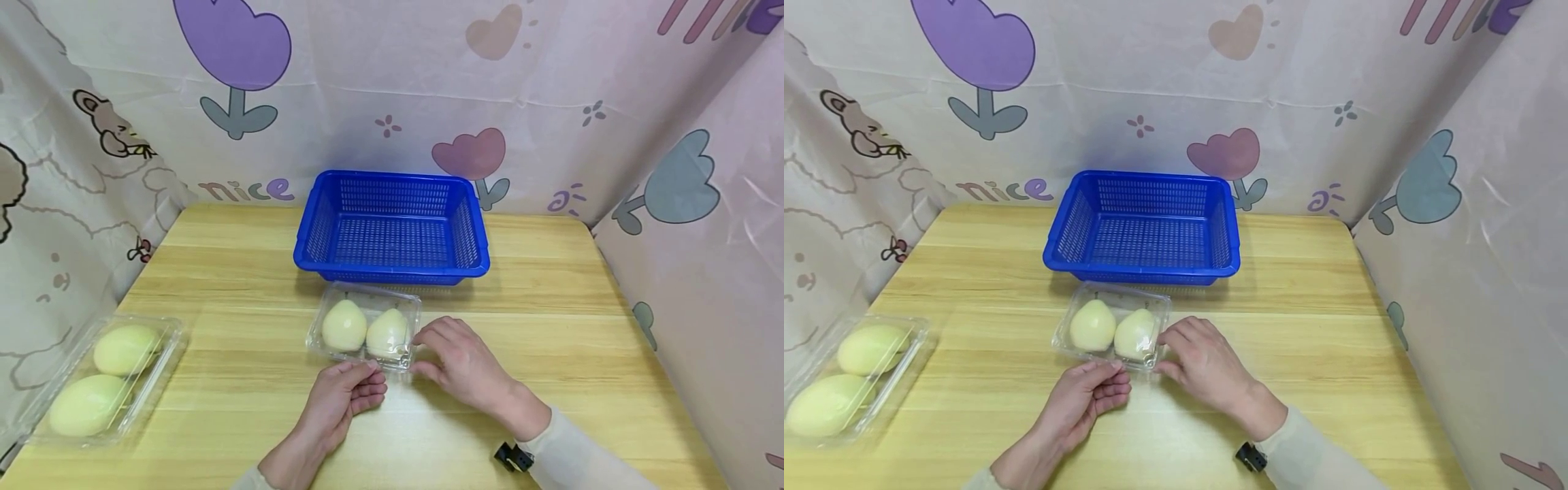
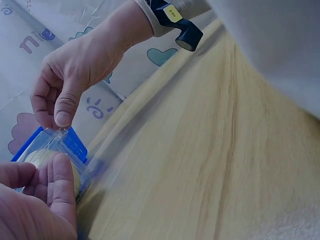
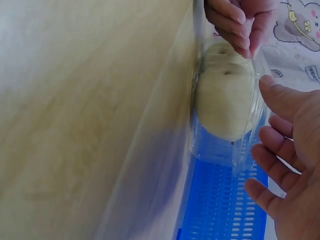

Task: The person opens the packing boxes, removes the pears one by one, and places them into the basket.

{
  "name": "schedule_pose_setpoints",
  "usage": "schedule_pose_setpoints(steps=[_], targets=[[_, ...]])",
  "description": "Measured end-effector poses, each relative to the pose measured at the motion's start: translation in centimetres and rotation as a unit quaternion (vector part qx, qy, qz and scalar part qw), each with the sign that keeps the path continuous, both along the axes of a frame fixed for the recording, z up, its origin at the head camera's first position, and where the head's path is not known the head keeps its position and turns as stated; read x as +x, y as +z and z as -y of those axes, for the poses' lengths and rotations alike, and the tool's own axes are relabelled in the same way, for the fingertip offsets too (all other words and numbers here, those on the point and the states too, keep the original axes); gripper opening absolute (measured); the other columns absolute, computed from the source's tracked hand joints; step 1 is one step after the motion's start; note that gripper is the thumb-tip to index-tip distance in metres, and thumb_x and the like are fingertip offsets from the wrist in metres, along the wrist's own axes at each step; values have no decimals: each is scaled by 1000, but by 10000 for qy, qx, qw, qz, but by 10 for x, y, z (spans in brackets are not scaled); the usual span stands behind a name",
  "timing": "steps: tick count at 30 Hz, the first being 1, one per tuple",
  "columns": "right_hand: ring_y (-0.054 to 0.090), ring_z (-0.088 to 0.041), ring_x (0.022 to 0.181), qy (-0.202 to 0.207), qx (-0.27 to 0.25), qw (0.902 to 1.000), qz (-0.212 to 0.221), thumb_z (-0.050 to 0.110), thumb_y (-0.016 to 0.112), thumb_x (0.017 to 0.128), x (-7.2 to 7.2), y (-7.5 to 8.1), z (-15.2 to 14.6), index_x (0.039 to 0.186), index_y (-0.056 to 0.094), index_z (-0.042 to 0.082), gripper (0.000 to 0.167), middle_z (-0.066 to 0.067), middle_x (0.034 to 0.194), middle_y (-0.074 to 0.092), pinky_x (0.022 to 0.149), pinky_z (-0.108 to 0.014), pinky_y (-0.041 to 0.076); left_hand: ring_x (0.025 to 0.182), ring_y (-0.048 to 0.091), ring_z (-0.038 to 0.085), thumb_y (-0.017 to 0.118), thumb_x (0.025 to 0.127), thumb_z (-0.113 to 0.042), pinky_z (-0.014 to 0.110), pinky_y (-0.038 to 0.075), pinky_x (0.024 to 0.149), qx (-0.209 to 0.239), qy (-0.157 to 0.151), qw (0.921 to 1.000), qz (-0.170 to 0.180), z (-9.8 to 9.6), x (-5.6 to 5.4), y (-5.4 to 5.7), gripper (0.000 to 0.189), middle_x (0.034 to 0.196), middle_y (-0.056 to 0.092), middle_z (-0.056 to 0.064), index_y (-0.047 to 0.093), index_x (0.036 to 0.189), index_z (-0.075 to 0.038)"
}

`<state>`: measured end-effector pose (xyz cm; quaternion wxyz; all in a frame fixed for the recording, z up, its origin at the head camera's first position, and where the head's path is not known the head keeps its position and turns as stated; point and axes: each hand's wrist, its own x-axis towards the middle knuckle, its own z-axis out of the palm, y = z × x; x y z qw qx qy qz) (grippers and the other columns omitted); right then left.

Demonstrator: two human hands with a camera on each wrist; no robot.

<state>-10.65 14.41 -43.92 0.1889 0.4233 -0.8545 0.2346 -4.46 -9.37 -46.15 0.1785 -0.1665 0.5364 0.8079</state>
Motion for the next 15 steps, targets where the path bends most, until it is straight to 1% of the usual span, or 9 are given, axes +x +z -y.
schedule_pose_setpoints(steps=[2, 7, 11, 15], targets=[[69, -17, 103, -26, 2, 10000, -22, 33, 91, 79, -1, 0, -2, 108, 73, 11, 40, 0, 105, 75, 95, -37, 59, 77, 76, 15, 66, 102, -13, 29, 66, 77, -3, 2, 10000, -4, 0, 0, 0, 18, 87, 77, 4, 71, 107, 4], [69, -17, 103, -128, 101, 9998, 130, 34, 90, 81, -2, 0, -4, 109, 73, 10, 40, 0, 106, 76, 95, -37, 59, 77, 76, 15, 67, 102, -12, 29, 66, 78, 22, 35, 10000, -17, -1, 0, 0, 18, 87, 77, 5, 71, 107, 5], [69, -17, 104, -430, 268, 9978, 427, 38, 89, 81, 0, 3, -4, 111, 73, 9, 44, -1, 107, 76, 97, -40, 59, 78, 76, 16, 67, 102, -12, 29, 66, 78, 48, 70, 10000, -27, -2, 2, 0, 17, 88, 77, 6, 71, 106, 4], [70, -19, 106, -786, 461, 9922, 848, 42, 88, 83, 1, 7, -4, 112, 74, 9, 46, -2, 109, 77, 100, -42, 58, 81, 76, 15, 66, 102, -12, 29, 66, 79, 81, 106, 9999, -82, -4, 3, 0, 17, 89, 77, 6, 71, 105, 4]])
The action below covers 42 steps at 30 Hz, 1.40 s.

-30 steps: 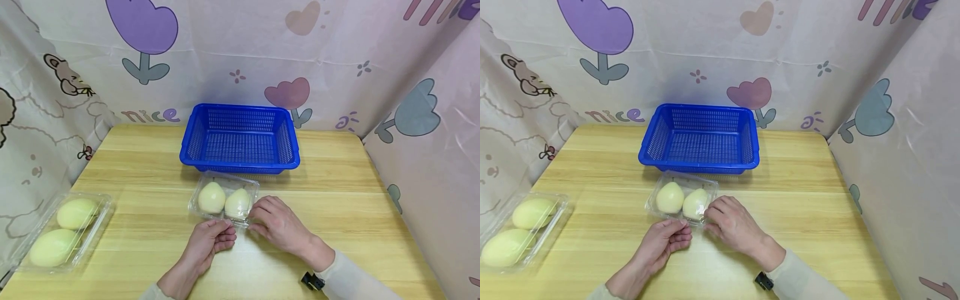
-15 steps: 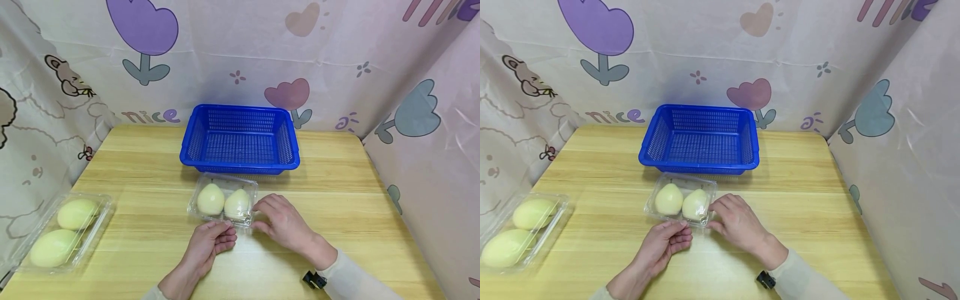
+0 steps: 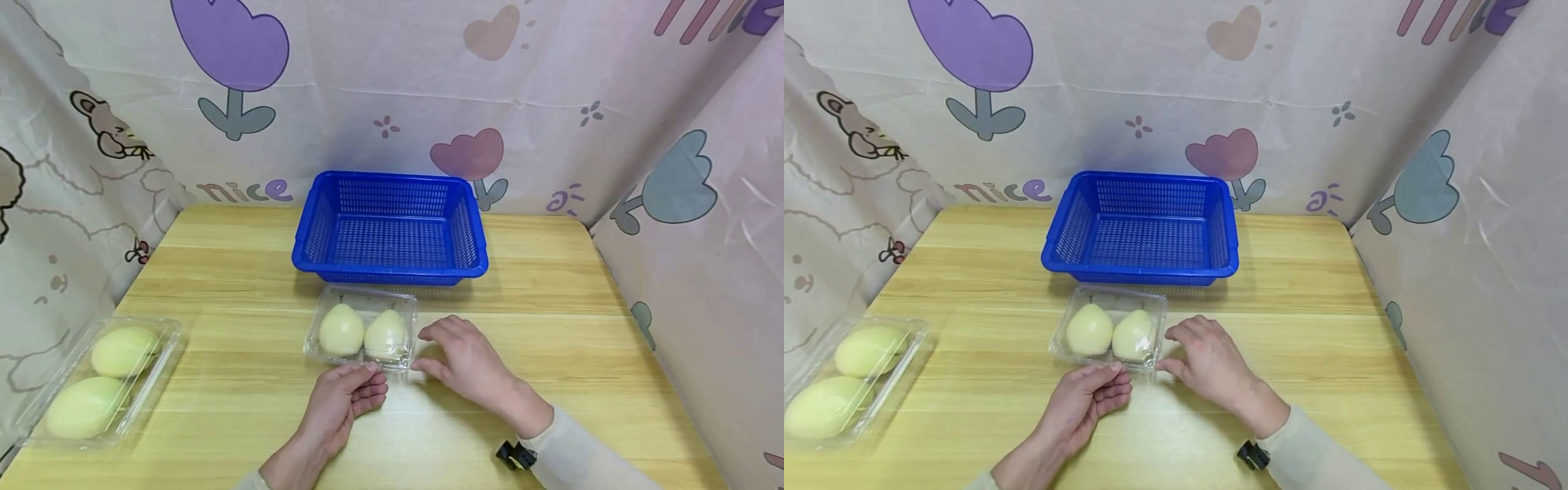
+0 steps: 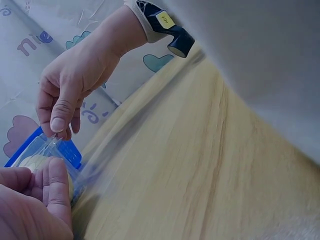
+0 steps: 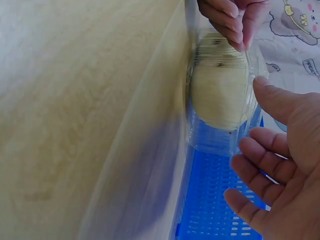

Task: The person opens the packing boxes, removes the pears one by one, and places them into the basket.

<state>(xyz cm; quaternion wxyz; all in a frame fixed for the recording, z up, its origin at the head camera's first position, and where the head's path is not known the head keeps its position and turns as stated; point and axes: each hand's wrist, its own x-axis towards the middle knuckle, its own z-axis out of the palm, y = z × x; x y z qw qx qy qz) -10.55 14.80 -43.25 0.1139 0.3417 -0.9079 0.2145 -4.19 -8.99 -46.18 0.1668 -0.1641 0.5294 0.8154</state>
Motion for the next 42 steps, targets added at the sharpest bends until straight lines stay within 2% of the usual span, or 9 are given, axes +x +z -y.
schedule_pose_setpoints(steps=[7, 11, 16, 21, 25, 29, 32, 38, 42], targets=[[71, -19, 109, -340, -147, 9916, 1237, 31, 83, 91, 4, 6, 4, 115, 76, 10, 33, -2, 113, 77, 98, -42, 60, 82, 77, 14, 65, 103, -12, 29, 66, 80, 35, 46, 10000, -17, -2, 0, 1, 18, 88, 77, 5, 71, 107, 5], [73, -15, 98, -735, -826, 9686, 2226, 22, 76, 97, 0, 9, 10, 109, 78, 11, 16, 0, 107, 79, 90, -39, 62, 82, 77, 15, 66, 103, -11, 29, 66, 80, 15, 82, 10000, 3, -2, 1, 1, 18, 88, 77, 5, 71, 107, 5], [68, -11, 81, -1370, -1757, 9253, 3070, 19, 74, 97, -12, 14, 20, 99, 79, 11, 10, 1, 92, 78, 76, -32, 59, 80, 76, 14, 66, 102, -11, 29, 66, 78, -14, 105, 9999, -11, -2, 1, 0, 16, 86, 77, 5, 72, 105, 5], [68, -22, 70, -1851, -2406, 8811, 3626, 15, 74, 96, -20, 10, 26, 94, 77, 6, 10, -9, 86, 75, 61, -31, 56, 79, 76, 14, 67, 102, -11, 29, 66, 77, -5, 41, 10000, -22, -3, 0, -2, 16, 86, 77, 5, 72, 104, 4], [67, -23, 68, -1927, -2941, 8426, 4079, 8, 71, 97, -22, 4, 28, 93, 76, -1, 11, -13, 85, 74, 61, -34, 61, 78, 76, 14, 67, 102, -12, 28, 66, 77, -39, 27, 10000, -21, -3, 1, -1, 18, 85, 77, 5, 72, 106, 6], [65, -16, 68, -1977, -3321, 7918, 4730, 8, 68, 99, -20, 3, 31, 95, 76, -4, 15, -7, 81, 72, 62, -29, 59, 77, 76, 14, 67, 102, -11, 28, 66, 76, -85, 10, 10000, -35, -2, 1, 0, 20, 85, 77, 5, 72, 107, 8], [64, -13, 68, -1965, -3392, 7669, 5081, 12, 66, 100, -17, 4, 32, 97, 75, -3, 18, -4, 78, 70, 59, -24, 53, 76, 76, 14, 67, 101, -10, 27, 66, 75, -106, 9, 9999, -55, -1, 1, 0, 20, 84, 77, 5, 71, 108, 9], [62, -13, 72, -1776, -3408, 7493, 5394, 13, 65, 101, -12, 7, 29, 100, 74, -1, 17, -2, 79, 70, 60, -24, 50, 75, 76, 14, 67, 101, -9, 28, 66, 75, -200, 28, 9998, -35, -1, 0, -1, 22, 85, 77, 6, 70, 108, 12], [61, -15, 75, -1673, -3340, 7445, 5534, 15, 65, 101, -11, 9, 28, 97, 73, 2, 16, -1, 80, 67, 63, -25, 49, 77, 76, 14, 68, 101, -10, 28, 66, 75, -265, 100, 9996, -26, -2, 0, -2, 23, 85, 77, 6, 71, 109, 12]])
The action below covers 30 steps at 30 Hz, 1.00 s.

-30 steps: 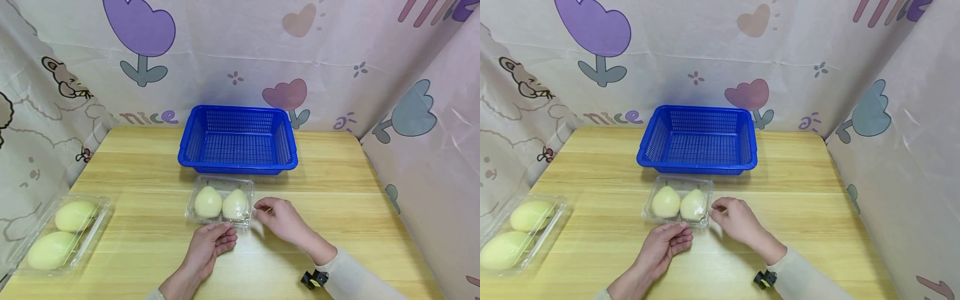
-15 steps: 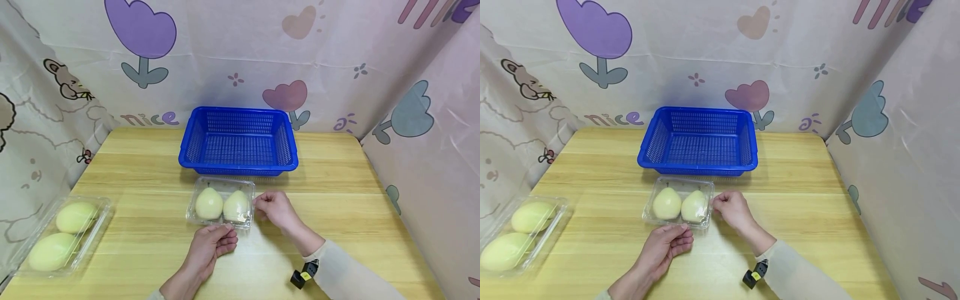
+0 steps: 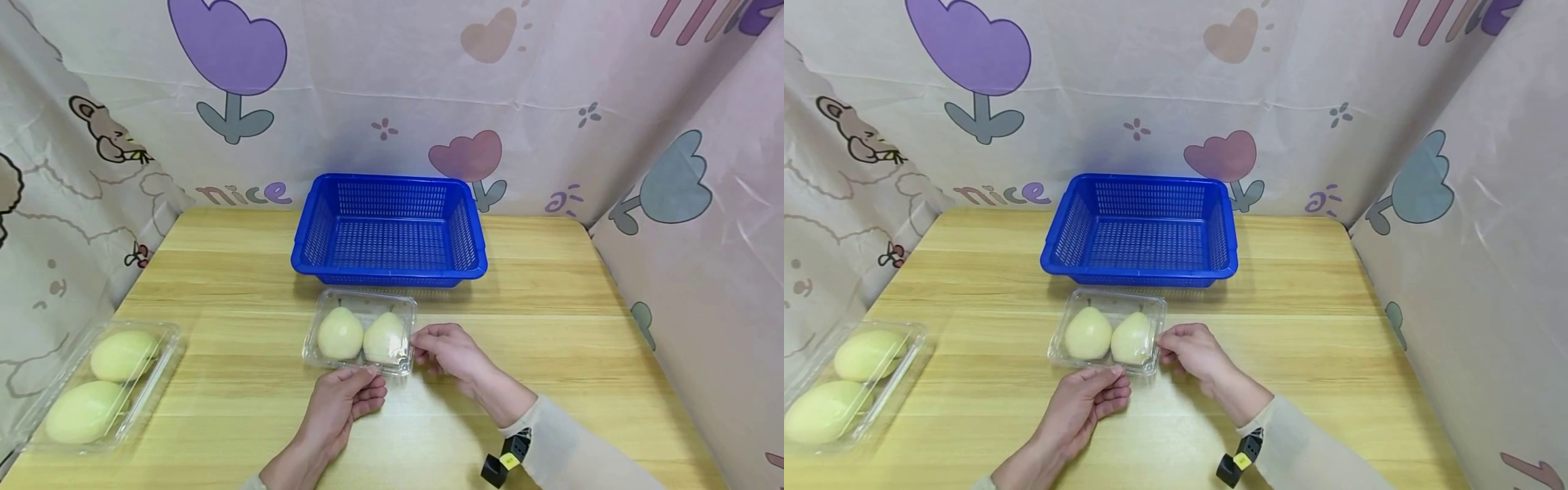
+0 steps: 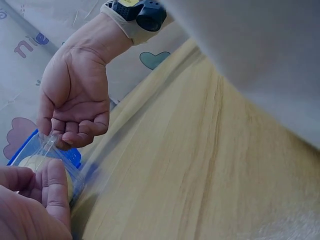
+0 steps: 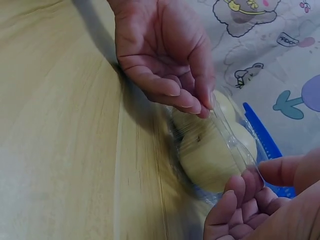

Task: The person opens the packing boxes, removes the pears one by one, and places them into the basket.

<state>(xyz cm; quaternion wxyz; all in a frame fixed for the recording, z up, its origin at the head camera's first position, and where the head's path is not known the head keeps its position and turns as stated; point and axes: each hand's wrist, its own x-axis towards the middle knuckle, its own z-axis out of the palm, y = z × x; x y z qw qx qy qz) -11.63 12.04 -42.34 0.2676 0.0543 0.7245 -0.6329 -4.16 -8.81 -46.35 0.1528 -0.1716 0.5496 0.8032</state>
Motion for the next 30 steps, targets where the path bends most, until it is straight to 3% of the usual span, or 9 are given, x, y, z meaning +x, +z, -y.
schedule_pose_setpoints(steps=[8, 17, 30], targets=[[59, -11, 71, 142, -143, 9997, 116, 14, 62, 103, 0, 4, -1, 93, 70, 3, 16, 1, 77, 66, 58, -21, 42, 74, 75, 14, 70, 100, -9, 27, 66, 73, -120, 147, 9998, -50, -2, 1, 1, 15, 83, 76, 7, 73, 101, 7], [55, -9, 67, 40, -304, 9988, 370, 14, 61, 104, 0, 4, 0, 90, 68, 6, 17, 1, 76, 64, 57, -21, 40, 70, 74, 13, 72, 98, -8, 26, 65, 69, -217, 276, 9993, -129, -6, 1, -1, 20, 78, 76, 6, 72, 102, 11], [51, -8, 64, -59, -219, 9997, 53, 11, 61, 102, 1, 7, 2, 86, 67, 4, 18, 3, 72, 61, 53, -18, 36, 70, 74, 13, 70, 97, -2, 26, 65, 68, -384, 228, 9986, -269, -8, 2, -1, 21, 78, 75, 7, 71, 104, 18]])
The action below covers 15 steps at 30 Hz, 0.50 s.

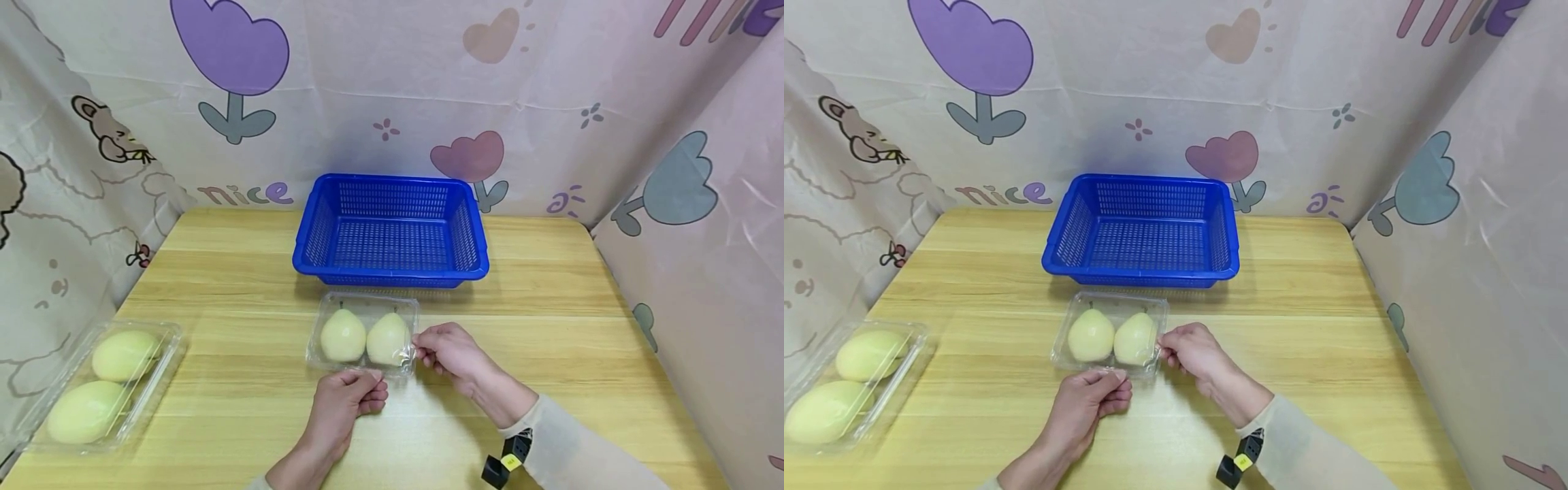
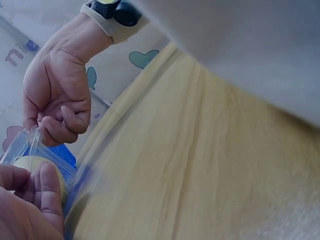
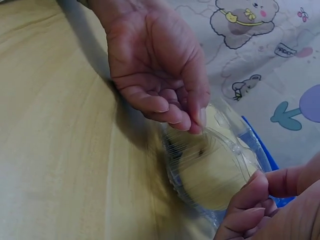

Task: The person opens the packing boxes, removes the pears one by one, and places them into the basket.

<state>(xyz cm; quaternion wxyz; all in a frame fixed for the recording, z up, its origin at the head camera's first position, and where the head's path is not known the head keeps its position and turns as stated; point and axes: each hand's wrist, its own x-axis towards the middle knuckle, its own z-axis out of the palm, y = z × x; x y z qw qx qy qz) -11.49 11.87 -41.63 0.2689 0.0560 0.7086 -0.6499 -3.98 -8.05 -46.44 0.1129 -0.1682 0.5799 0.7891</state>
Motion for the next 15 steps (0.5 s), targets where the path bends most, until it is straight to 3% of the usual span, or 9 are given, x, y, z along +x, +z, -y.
schedule_pose_setpoints(steps=[3, 9, 12, 15], targets=[[50, -8, 63, 61, -56, 9999, 73, 11, 59, 102, 1, 3, -1, 84, 66, 6, 20, 3, 71, 60, 51, -17, 36, 69, 73, 14, 70, 95, 0, 26, 65, 67, -140, 11, 9999, -39, -2, 0, 0, 19, 78, 75, 8, 72, 102, 17], [49, -9, 62, -483, -453, 9978, 41, 8, 52, 97, -5, 30, 1, 82, 60, 8, 17, 1, 71, 57, 50, -18, 37, 72, 73, 14, 71, 96, -3, 28, 66, 69, -517, -232, 9982, -179, -5, 2, -1, 20, 83, 76, 10, 72, 99, 17], [51, -9, 64, -325, -562, 9979, 46, 12, 52, 98, -10, 38, 0, 83, 60, 9, 17, 1, 74, 59, 52, -19, 40, 73, 74, 14, 70, 98, -5, 29, 66, 71, -423, -336, 9985, -66, -2, 3, -1, 22, 85, 76, 10, 72, 103, 17], [55, -9, 66, -208, -765, 9963, 343, 18, 54, 103, -14, 39, -5, 88, 63, 10, 20, 2, 79, 63, 54, -20, 44, 74, 74, 14, 71, 98, -8, 28, 66, 71, -266, -480, 9985, 60, 2, 4, 0, 25, 84, 77, 8, 72, 105, 16]])
